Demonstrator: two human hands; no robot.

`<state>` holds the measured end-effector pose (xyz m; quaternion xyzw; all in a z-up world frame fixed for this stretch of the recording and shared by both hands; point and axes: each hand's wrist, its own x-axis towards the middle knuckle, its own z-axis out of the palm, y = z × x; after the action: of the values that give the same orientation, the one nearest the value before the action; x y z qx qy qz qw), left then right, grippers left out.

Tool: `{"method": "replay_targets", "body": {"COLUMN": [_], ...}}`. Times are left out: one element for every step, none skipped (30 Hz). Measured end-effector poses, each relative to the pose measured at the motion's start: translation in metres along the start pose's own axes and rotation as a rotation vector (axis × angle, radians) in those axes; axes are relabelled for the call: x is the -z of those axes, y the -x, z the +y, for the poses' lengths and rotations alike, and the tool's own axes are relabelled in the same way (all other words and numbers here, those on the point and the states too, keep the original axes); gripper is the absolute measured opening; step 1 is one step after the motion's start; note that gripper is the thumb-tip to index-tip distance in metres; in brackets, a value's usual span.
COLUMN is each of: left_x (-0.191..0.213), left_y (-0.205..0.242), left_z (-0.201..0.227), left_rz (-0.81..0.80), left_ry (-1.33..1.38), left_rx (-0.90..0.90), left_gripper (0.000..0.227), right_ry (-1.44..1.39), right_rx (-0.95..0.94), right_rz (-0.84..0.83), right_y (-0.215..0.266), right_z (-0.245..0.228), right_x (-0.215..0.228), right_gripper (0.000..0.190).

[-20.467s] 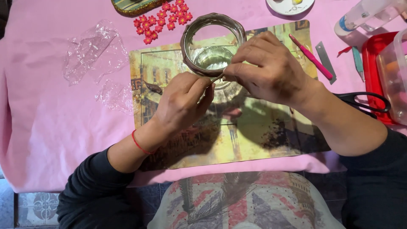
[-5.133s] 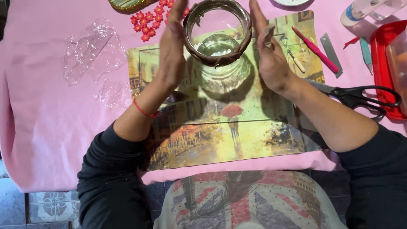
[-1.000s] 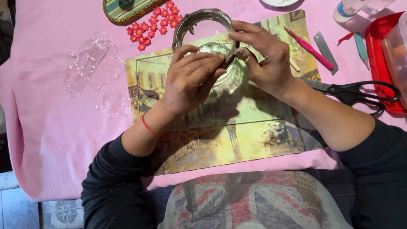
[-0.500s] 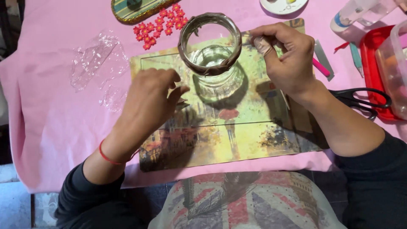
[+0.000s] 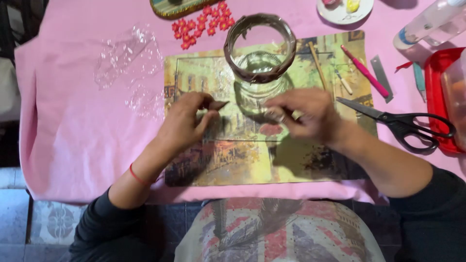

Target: Applying and molding a brown decorative material onto the rim of a glass jar.

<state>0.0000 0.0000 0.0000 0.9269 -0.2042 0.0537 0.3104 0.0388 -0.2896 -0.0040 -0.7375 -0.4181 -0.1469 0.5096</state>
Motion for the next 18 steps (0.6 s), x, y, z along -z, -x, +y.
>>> {"method": "replay_targets", "body": {"left_x": [0.000, -0.001, -0.002, 0.000, 0.003, 0.005, 0.002, -0.002, -0.005, -0.007, -0.008, -0.009, -0.013, -0.017, -0.021, -0.020, -0.020, -0.020], "left_y": [-0.003, -0.006, -0.007, -0.010, -0.012, -0.013, -0.016, -0.019, -0.022, -0.022, -0.023, -0.024, -0.022, -0.020, -0.019, -0.021, -0.022, -0.023], "left_z": [0.012, 0.023, 0.035, 0.051, 0.067, 0.083, 0.080, 0.076, 0.073, 0.075, 0.076, 0.077, 0.071, 0.064, 0.058, 0.056, 0.055, 0.053], "left_rz": [-0.002, -0.046, -0.091, -0.095, -0.240, -0.388, -0.389, -0.462, -0.535, -0.537, -0.544, -0.550, -0.555, -0.580, -0.604, -0.607, -0.644, -0.682], "left_ry": [-0.002, 0.200, 0.404, 0.404, 0.639, 0.871, 0.871, 1.008, 1.145, 1.145, 1.113, 1.080, 1.080, 1.078, 1.076, 1.076, 1.074, 1.073], "left_rx": [-0.012, -0.019, -0.023, -0.032, 0.034, 0.102, 0.101, 0.121, 0.144, 0.144, 0.112, 0.081, 0.081, 0.087, 0.092, 0.090, 0.095, 0.100], "left_gripper": [0.026, 0.025, 0.024, 0.024, 0.018, 0.014, 0.014, 0.014, 0.014, 0.014, 0.015, 0.016, 0.016, 0.016, 0.015, 0.015, 0.019, 0.023], "right_ry": [0.009, -0.121, -0.252, -0.244, -0.171, -0.097, -0.096, -0.054, -0.013, -0.012, -0.057, -0.102, -0.102, -0.117, -0.132, -0.129, -0.098, -0.067], "right_rx": [0.002, -0.013, -0.029, -0.028, 0.033, 0.093, 0.093, 0.155, 0.216, 0.215, 0.237, 0.260, 0.257, 0.260, 0.265, 0.264, 0.309, 0.354], "right_rz": [0.009, 0.000, -0.011, -0.005, -0.015, -0.025, -0.024, -0.064, -0.105, -0.103, -0.164, -0.224, -0.221, -0.255, -0.291, -0.289, -0.279, -0.269], "right_y": [0.000, -0.001, 0.000, 0.000, -0.001, -0.001, -0.006, -0.011, -0.015, -0.018, -0.019, -0.021, -0.021, -0.020, -0.020, -0.013, -0.005, 0.002], "right_z": [-0.006, -0.012, -0.018, -0.026, -0.035, -0.042, -0.047, -0.051, -0.055, -0.056, -0.057, -0.057, -0.055, -0.053, -0.051, -0.042, -0.033, -0.024], "right_x": [-0.005, -0.010, -0.015, -0.014, -0.013, -0.012, -0.007, -0.001, 0.004, 0.008, 0.012, 0.015, 0.017, 0.019, 0.021, 0.015, 0.009, 0.002], "right_gripper": [0.012, 0.022, 0.038, 0.038, 0.027, 0.020, 0.020, 0.020, 0.021, 0.021, 0.022, 0.022, 0.022, 0.022, 0.022, 0.022, 0.020, 0.019]}}
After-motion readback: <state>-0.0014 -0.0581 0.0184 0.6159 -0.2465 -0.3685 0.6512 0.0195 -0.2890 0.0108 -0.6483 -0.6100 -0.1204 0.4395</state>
